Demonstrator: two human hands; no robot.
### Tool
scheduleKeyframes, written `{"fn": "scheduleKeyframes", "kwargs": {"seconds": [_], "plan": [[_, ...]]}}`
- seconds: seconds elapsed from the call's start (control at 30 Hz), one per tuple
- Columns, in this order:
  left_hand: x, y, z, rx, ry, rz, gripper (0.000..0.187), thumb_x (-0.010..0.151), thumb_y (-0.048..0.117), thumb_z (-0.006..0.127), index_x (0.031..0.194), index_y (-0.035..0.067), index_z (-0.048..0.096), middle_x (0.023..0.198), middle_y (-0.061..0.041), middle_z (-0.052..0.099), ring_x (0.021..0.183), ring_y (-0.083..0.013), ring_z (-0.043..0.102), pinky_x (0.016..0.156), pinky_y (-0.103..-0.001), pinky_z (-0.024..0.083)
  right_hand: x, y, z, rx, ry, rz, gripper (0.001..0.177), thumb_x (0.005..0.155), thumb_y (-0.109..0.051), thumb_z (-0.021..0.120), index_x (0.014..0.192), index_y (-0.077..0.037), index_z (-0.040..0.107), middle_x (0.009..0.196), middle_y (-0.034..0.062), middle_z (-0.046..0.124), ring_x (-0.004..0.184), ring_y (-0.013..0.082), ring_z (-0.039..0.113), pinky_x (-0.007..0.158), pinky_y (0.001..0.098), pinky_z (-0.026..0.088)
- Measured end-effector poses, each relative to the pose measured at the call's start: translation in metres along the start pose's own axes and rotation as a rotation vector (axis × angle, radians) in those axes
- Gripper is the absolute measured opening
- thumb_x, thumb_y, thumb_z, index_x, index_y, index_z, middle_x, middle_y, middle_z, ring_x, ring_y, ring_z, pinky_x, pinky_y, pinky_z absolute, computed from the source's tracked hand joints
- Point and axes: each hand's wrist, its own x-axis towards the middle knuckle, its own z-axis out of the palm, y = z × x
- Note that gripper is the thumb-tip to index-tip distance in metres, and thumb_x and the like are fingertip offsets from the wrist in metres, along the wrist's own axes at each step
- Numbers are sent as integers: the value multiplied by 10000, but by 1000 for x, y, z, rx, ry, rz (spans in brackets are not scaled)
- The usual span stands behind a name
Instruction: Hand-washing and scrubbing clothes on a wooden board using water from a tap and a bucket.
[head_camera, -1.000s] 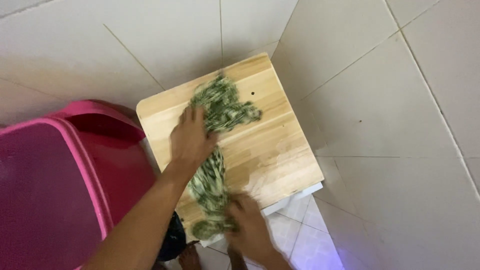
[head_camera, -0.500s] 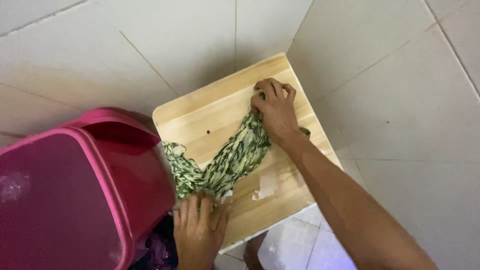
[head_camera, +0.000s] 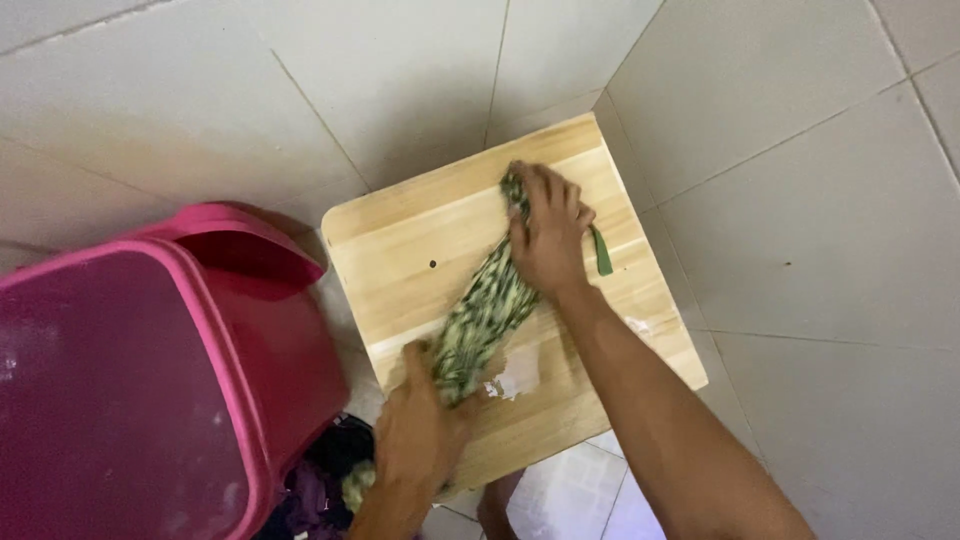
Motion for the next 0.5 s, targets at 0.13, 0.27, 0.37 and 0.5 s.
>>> {"fn": "scheduleKeyframes", "kwargs": {"seconds": [0.13, 0.27, 0.37, 0.5], "plan": [[9, 15, 5, 96, 73, 138, 1021, 799, 378, 760, 1589, 81, 185, 1436, -287, 475, 1248, -446, 541, 950, -515, 518, 29, 17, -8, 99, 52, 67, 600, 970, -156, 642, 1541, -163, 456, 1507, 152, 432, 1384, 354, 415, 1096, 591, 309], [33, -32, 54, 371, 495, 781, 733, 902, 436, 677, 1502, 146, 369, 1631, -167, 267, 1487, -348, 279, 1173, -646, 226, 56, 26, -13, 166, 83, 203, 588, 863, -291, 820, 1372, -154, 559, 1351, 158, 465, 1211, 323, 538, 1043, 509, 427], [29, -51, 58, 180, 429, 907, 661, 971, 341, 624, 1564, 123, 428, 1673, -153, 281, 1550, -336, 234, 1240, -581, 78, 61, 22, -17, 75, 158, 168, 484, 874, -303, 865, 1271, -138, 643, 1280, 139, 535, 1182, 307, 589, 1046, 539, 422], [29, -48, 54, 104, 369, 840, 680, 930, 304, 584, 1548, 92, 396, 1654, -191, 273, 1539, -361, 224, 1234, -597, 103, 42, -6, -23, 38, 120, 215, 448, 845, -310, 899, 1179, -124, 667, 1194, 120, 567, 1126, 315, 594, 947, 520, 476]]}}
